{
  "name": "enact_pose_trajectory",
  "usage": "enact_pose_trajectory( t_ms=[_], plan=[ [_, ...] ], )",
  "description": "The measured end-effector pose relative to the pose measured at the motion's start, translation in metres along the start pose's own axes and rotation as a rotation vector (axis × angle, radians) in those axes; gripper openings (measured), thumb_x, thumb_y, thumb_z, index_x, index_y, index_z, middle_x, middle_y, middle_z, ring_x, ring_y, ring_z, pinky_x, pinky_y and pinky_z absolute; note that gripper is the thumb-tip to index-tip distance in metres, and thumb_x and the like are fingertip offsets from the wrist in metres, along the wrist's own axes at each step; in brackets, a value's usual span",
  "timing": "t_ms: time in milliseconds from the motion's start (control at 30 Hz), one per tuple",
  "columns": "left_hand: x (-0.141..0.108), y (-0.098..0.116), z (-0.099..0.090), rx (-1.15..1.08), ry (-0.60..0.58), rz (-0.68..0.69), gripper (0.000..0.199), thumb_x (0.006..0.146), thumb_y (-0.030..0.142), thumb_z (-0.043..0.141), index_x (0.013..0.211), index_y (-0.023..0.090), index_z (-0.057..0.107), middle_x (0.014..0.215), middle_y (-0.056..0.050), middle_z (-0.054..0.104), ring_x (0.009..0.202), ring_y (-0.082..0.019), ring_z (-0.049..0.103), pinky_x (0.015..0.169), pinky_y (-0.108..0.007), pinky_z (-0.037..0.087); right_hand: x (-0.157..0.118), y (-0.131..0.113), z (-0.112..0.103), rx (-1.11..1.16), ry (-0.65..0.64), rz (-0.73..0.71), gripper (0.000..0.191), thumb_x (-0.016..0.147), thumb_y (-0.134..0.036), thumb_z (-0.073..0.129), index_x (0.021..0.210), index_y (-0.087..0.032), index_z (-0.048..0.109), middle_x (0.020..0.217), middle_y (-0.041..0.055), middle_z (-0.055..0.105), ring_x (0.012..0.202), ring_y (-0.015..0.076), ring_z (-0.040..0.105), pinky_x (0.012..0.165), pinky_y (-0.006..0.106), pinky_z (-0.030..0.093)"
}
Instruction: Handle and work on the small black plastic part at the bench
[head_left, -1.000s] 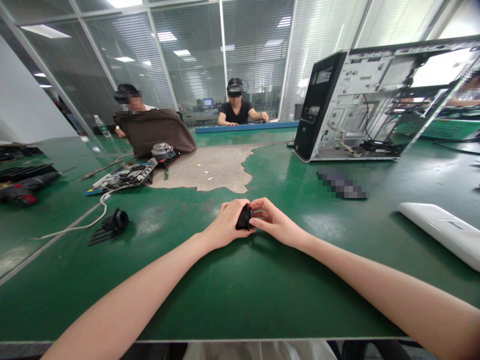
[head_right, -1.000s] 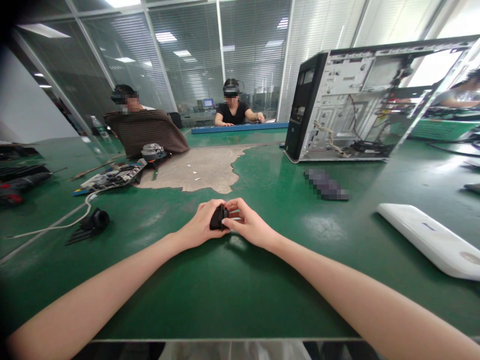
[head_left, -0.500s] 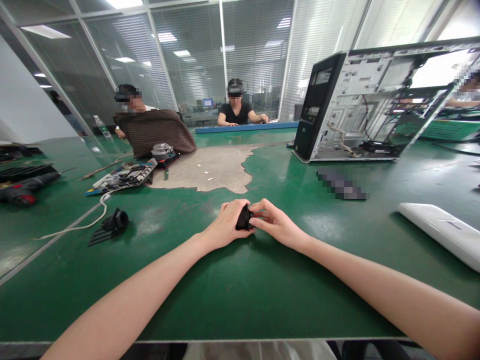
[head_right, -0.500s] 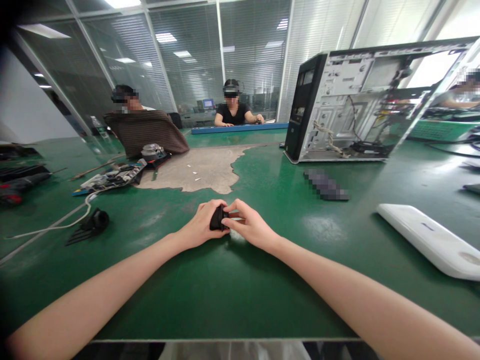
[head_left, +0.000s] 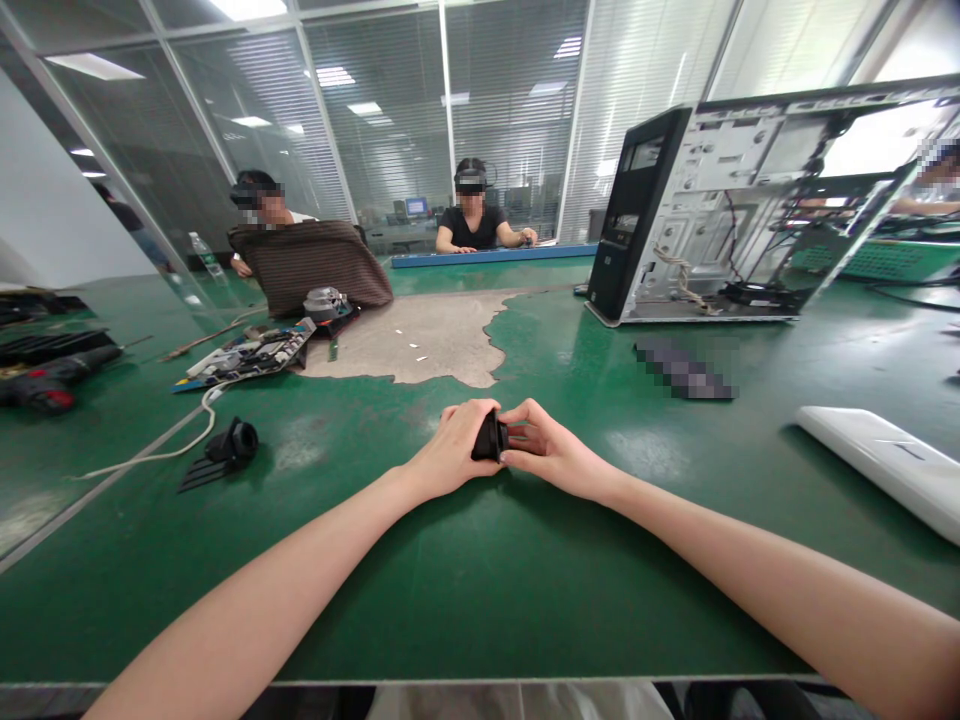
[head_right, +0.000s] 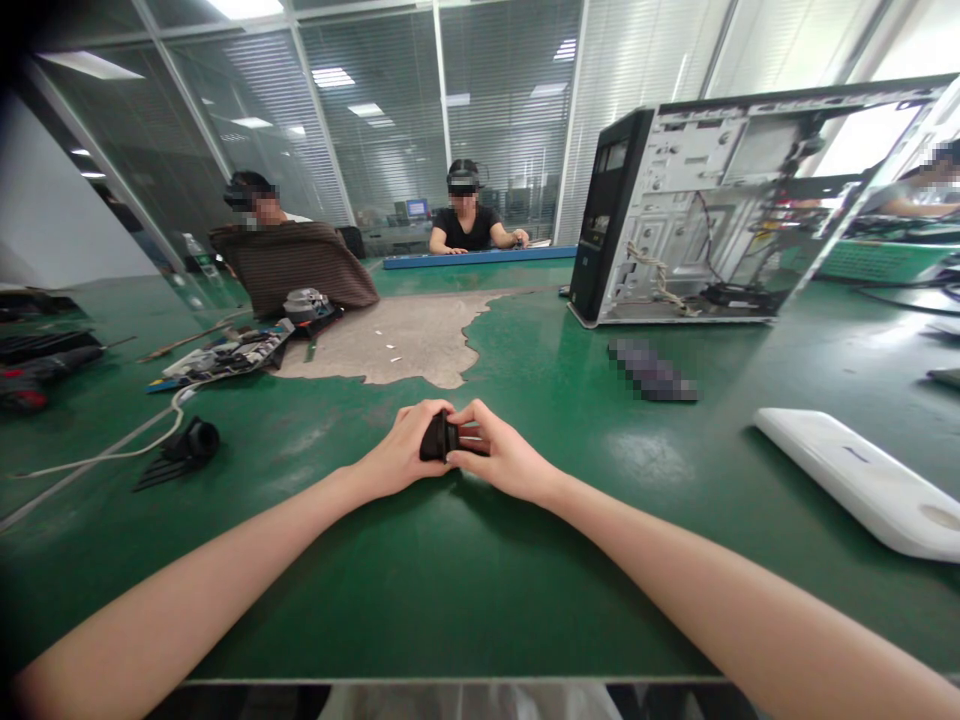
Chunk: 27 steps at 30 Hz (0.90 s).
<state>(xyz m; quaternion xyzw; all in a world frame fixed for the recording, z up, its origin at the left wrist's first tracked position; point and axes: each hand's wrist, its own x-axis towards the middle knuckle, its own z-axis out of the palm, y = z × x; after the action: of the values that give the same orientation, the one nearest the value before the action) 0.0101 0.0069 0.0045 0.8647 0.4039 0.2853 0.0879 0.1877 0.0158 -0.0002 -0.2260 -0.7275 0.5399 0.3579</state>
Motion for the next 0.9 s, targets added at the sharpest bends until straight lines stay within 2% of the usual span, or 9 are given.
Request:
enact_pose_trajectory(
  t_ms=[167,267,400,600,800,900],
  plan=[
    [-0.0002,0.0014,-0.0006,0.001,0.008,-0.001,0.052,0.068,0.031,0.062,0.11,0.023,0.033,0.105,-0.004,0.049,0.1,-0.021,0.047,0.089,-0.037,0.03,0.0,-0.0022,0.0017,-0.07,0.092,-0.007,0.019,0.076,-0.028,0.055,0.09,-0.021,0.044,0.095,0.0021,0.051,0.096,0.0166,0.055,0.076,0.032,0.052],
    [-0.0004,0.0012,-0.0005,0.0,0.011,-0.001,0.05,0.068,0.032,0.061,0.11,0.022,0.034,0.105,-0.004,0.049,0.1,-0.021,0.048,0.089,-0.037,0.03,0.0013,-0.0026,0.0022,-0.132,0.125,-0.014,0.021,0.076,-0.027,0.054,0.094,-0.022,0.044,0.099,0.003,0.05,0.097,0.0174,0.055,0.076,0.033,0.052],
    [-0.0003,0.0,0.0003,-0.001,0.013,0.001,0.051,0.068,0.032,0.061,0.111,0.022,0.034,0.105,-0.004,0.05,0.1,-0.021,0.047,0.089,-0.037,0.03,0.0014,-0.0018,0.0013,-0.158,0.11,0.008,0.026,0.077,-0.025,0.053,0.1,-0.022,0.043,0.105,0.0051,0.049,0.099,0.0173,0.053,0.078,0.034,0.051],
    [-0.0004,-0.0003,0.0004,0.01,0.01,0.003,0.052,0.067,0.026,0.062,0.11,0.022,0.033,0.106,-0.004,0.048,0.101,-0.02,0.046,0.089,-0.036,0.029,-0.001,-0.0014,0.0006,-0.031,0.009,0.001,0.029,0.075,-0.023,0.056,0.098,-0.021,0.04,0.095,0.0025,0.054,0.094,0.0149,0.056,0.079,0.034,0.049],
    [-0.0002,0.0013,0.0001,0.006,0.012,-0.006,0.051,0.068,0.031,0.062,0.11,0.023,0.033,0.104,-0.003,0.049,0.098,-0.02,0.048,0.088,-0.036,0.03,0.0013,-0.0017,0.0013,-0.114,0.11,-0.001,0.019,0.076,-0.028,0.055,0.091,-0.021,0.044,0.095,0.0026,0.051,0.093,0.0165,0.055,0.075,0.032,0.052],
    [0.0,0.001,0.0004,0.004,0.014,-0.002,0.051,0.068,0.031,0.062,0.109,0.023,0.033,0.104,-0.004,0.049,0.098,-0.02,0.048,0.088,-0.036,0.03,0.0026,-0.0003,0.0013,-0.131,0.128,-0.007,0.022,0.076,-0.026,0.055,0.095,-0.022,0.043,0.099,0.0029,0.049,0.094,0.0162,0.055,0.076,0.033,0.052]
  ],
)
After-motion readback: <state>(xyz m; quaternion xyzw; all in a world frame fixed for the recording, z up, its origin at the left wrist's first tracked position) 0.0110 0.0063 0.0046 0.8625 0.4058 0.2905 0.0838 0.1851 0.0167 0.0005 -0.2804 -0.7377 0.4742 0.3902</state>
